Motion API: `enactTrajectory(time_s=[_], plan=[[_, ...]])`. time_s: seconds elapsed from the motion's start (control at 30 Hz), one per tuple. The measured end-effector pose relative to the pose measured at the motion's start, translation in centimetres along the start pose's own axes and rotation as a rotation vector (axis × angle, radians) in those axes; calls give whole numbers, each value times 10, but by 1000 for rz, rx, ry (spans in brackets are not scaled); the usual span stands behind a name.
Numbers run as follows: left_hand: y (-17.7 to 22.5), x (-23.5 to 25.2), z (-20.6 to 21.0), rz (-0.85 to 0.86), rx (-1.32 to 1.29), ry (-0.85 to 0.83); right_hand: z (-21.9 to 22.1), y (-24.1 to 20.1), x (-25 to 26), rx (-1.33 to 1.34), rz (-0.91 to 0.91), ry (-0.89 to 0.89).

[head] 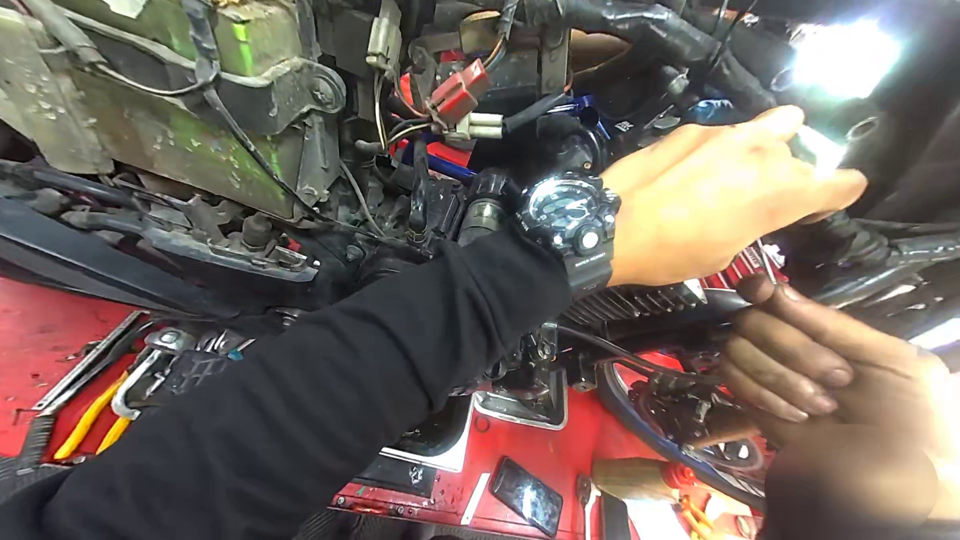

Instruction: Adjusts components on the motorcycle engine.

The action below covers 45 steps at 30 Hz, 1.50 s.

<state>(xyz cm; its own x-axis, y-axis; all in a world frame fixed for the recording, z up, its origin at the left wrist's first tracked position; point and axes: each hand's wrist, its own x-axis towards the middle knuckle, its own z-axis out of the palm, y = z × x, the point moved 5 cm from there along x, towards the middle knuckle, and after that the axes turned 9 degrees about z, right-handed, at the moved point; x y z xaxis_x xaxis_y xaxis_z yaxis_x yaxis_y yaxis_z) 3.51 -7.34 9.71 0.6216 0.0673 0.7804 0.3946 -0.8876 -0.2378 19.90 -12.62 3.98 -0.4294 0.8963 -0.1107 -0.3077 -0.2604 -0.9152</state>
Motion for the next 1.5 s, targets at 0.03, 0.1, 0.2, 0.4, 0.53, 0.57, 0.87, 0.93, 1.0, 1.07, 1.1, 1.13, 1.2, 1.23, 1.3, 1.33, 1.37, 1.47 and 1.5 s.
enactTrajectory(time_s=[0.03,0.1,0.2,0.4,0.53,0.57,0.87,0.93,1.0,1.07,1.1,1.13,1.2,1.23,1.3,1.33,1.37,1.47,1.5], plan=[[0,0,-1,1,1,-18,7,2,0,33,-9,28],[-1,0,-1,8,-1,-10,18,4,0,89,-22,74],[-3,0,-1,6,-11,-6,30,6,1,138,-36,124],[-3,0,-1,-25,-31,-18,52,11,5,229,-104,182],[-4,0,-1,-12,-34,18,63,12,7,213,-148,300],[-4,-1,-1,-9,-32,14,64,12,7,194,-156,316],[-2,-4,-2,-12,-27,27,13,-3,-7,60,-26,-62],[0,-4,-1,-11,5,25,-11,-7,-4,49,30,-134],[1,-4,0,-2,23,21,-29,-10,0,7,64,-189],[1,-3,1,-5,30,4,-35,-11,4,-68,46,-195],[2,-2,1,-7,38,-14,-34,-11,6,-112,29,-202],[2,-1,1,-8,38,-31,-30,-11,8,-147,21,-222],[1,-1,2,7,30,-25,-23,-9,14,-148,31,-295],[0,-1,2,19,29,-9,-18,-7,17,-113,34,-334],[0,0,3,42,34,-6,-10,-4,24,4,33,-429],[0,0,3,45,38,-26,-8,-2,26,77,31,-481],[-1,1,3,48,37,-30,-7,-1,28,150,27,-530],[-1,0,1,45,24,-26,-4,3,30,293,17,-576],[-1,0,1,46,18,-26,-4,3,30,296,12,-561]])
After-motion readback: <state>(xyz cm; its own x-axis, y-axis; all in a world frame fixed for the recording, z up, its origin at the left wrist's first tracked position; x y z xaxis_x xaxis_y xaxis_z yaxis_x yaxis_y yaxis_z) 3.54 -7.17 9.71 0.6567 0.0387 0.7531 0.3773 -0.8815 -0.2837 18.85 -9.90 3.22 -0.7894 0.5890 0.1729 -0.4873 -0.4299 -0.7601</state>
